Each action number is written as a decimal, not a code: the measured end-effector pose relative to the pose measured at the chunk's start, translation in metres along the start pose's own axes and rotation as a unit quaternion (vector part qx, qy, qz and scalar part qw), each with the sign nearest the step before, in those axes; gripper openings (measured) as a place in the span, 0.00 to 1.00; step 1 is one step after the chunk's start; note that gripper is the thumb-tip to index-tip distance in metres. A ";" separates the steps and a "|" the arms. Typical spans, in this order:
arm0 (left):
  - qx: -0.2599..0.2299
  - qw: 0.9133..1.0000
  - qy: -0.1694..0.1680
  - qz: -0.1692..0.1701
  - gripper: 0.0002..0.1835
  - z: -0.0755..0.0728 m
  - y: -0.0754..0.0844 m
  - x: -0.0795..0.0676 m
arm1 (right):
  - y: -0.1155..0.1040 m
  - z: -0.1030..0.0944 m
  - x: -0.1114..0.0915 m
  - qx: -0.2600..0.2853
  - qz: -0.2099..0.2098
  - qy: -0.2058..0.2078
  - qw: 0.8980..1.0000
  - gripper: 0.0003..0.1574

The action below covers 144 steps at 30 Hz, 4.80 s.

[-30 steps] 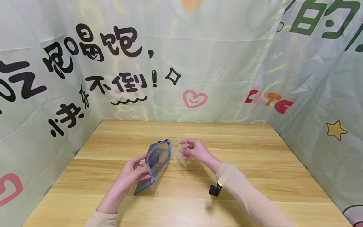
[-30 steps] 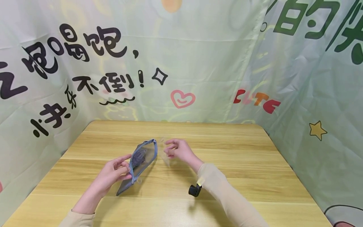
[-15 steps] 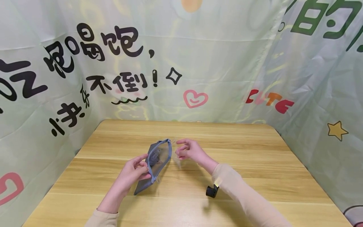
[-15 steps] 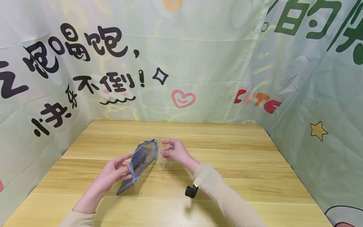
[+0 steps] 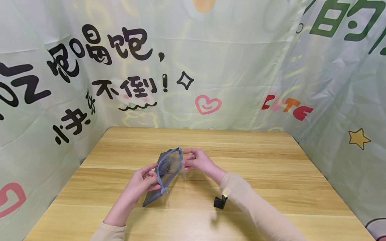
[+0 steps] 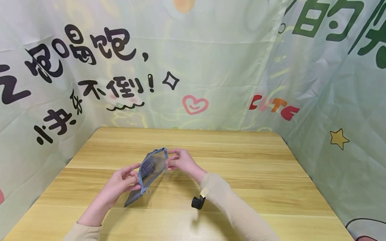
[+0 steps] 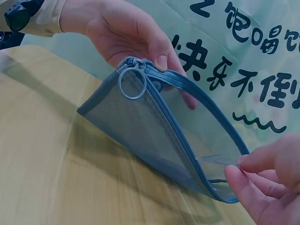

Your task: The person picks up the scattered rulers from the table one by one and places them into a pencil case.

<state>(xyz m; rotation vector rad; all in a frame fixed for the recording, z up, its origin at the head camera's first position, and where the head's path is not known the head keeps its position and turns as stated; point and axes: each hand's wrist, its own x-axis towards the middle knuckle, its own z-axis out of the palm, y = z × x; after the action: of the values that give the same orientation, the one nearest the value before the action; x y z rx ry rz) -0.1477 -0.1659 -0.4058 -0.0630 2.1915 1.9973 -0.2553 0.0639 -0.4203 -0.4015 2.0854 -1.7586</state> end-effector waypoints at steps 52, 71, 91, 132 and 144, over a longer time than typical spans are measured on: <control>0.004 1.000 -0.014 0.005 0.34 -0.001 0.000 0.000 | 0.001 0.032 0.025 0.040 0.037 -0.005 0.998 0.33; 0.005 1.000 -0.012 0.001 0.34 0.000 0.001 0.000 | 0.002 0.030 0.023 0.028 0.037 -0.002 0.999 0.36; 0.003 1.000 -0.008 -0.003 0.34 0.002 0.000 0.001 | 0.003 0.022 0.010 0.027 0.025 0.001 0.999 0.34; 0.198 0.976 -0.061 0.069 0.33 0.001 0.004 0.058 | 0.024 -0.046 -0.063 0.004 0.015 0.053 0.998 0.34; 0.284 0.943 -0.148 0.096 0.30 0.015 -0.011 0.064 | 0.037 -0.054 -0.087 0.009 0.021 0.036 0.999 0.33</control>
<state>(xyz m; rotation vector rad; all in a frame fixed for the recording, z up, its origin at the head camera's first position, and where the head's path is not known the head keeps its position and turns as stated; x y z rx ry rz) -0.2074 -0.1470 -0.4280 0.5073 2.5330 1.2625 -0.2025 0.1568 -0.4403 -0.2901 2.1090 -1.7915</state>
